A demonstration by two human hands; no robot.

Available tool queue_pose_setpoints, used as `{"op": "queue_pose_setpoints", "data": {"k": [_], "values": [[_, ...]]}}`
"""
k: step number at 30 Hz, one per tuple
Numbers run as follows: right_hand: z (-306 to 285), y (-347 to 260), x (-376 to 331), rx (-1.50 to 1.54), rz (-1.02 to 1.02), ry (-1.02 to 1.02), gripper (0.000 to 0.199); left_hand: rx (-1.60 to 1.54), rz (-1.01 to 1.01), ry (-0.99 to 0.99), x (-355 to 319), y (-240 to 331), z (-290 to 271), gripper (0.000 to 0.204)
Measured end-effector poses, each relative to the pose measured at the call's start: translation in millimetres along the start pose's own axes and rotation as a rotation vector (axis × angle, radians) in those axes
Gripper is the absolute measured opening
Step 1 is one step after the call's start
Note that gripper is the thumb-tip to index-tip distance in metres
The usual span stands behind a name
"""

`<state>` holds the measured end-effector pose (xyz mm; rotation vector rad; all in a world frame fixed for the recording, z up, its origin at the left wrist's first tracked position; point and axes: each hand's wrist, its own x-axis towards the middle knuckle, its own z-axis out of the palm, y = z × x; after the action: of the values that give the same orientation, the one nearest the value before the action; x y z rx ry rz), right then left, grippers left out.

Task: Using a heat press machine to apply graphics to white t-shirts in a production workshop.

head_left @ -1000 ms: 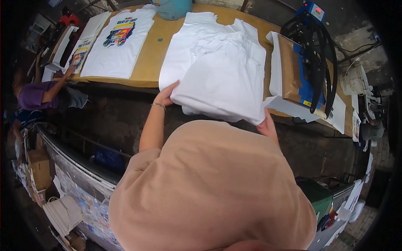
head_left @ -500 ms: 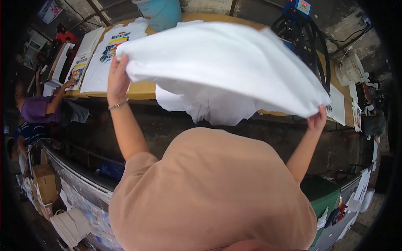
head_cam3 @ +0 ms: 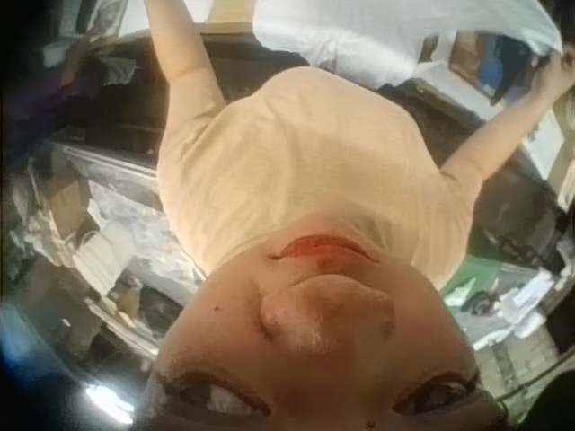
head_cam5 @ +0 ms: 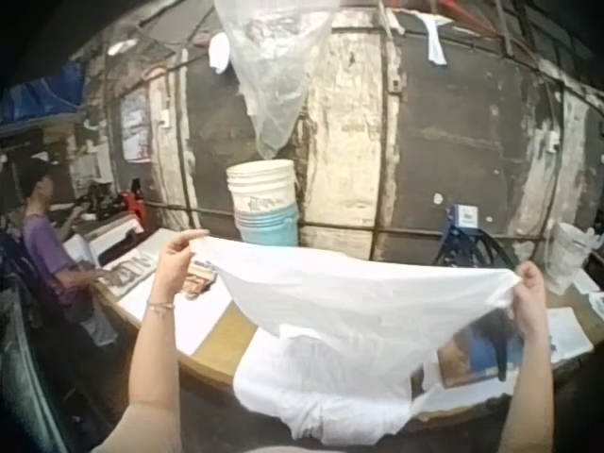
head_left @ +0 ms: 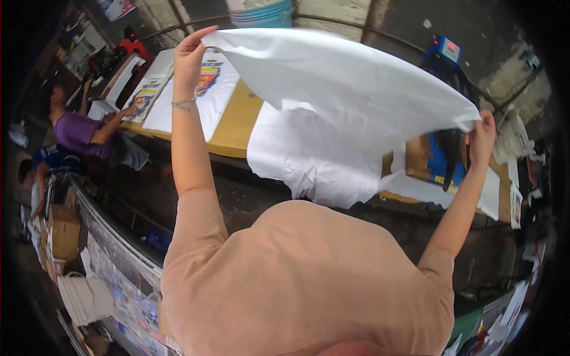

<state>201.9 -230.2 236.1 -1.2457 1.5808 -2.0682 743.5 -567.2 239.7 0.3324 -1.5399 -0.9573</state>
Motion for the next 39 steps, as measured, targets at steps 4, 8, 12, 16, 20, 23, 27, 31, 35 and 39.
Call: {"op": "queue_pose_setpoints", "data": {"k": [4, 8, 12, 16, 20, 23, 27, 31, 35, 39], "values": [[-3, -1, 6, -0.013, -0.068, -0.091, 0.008, 0.021, 0.055, -0.011, -3, 7, -7, 0.014], [-7, 12, 8, 0.171, -0.055, -0.147, 0.009, -0.019, 0.055, 0.043, -2, 8, 3, 0.019], [-11, 16, 17, 0.093, -0.030, -0.257, 0.007, 0.014, 0.026, 0.113, -3, 5, 1, 0.028], [-8, 9, 29, -0.012, 0.003, -0.254, 0.006, -0.134, 0.076, 0.059, 5, -4, -14, 0.027], [7, 6, 40, -0.019, 0.028, -0.231, 0.003, -0.059, 0.043, 0.069, 10, -8, -21, 0.027], [15, 2, 45, -0.058, 0.060, -0.242, 0.010, 0.051, 0.050, 0.131, 10, -2, -25, 0.031], [16, -12, 40, 0.112, 0.023, -0.333, 0.011, 0.153, 0.113, 0.132, 3, 8, -36, 0.032], [12, -27, 18, 0.144, 0.022, -0.295, 0.015, 0.266, 0.104, 0.160, -26, 19, -52, 0.028], [5, -36, -5, 0.197, -0.066, -0.271, 0.015, 0.230, 0.065, 0.175, -52, 32, -70, 0.028], [-6, -50, -30, 0.148, -0.176, -0.107, 0.023, 0.177, 0.134, 0.215, -70, 53, -86, 0.028]]}}
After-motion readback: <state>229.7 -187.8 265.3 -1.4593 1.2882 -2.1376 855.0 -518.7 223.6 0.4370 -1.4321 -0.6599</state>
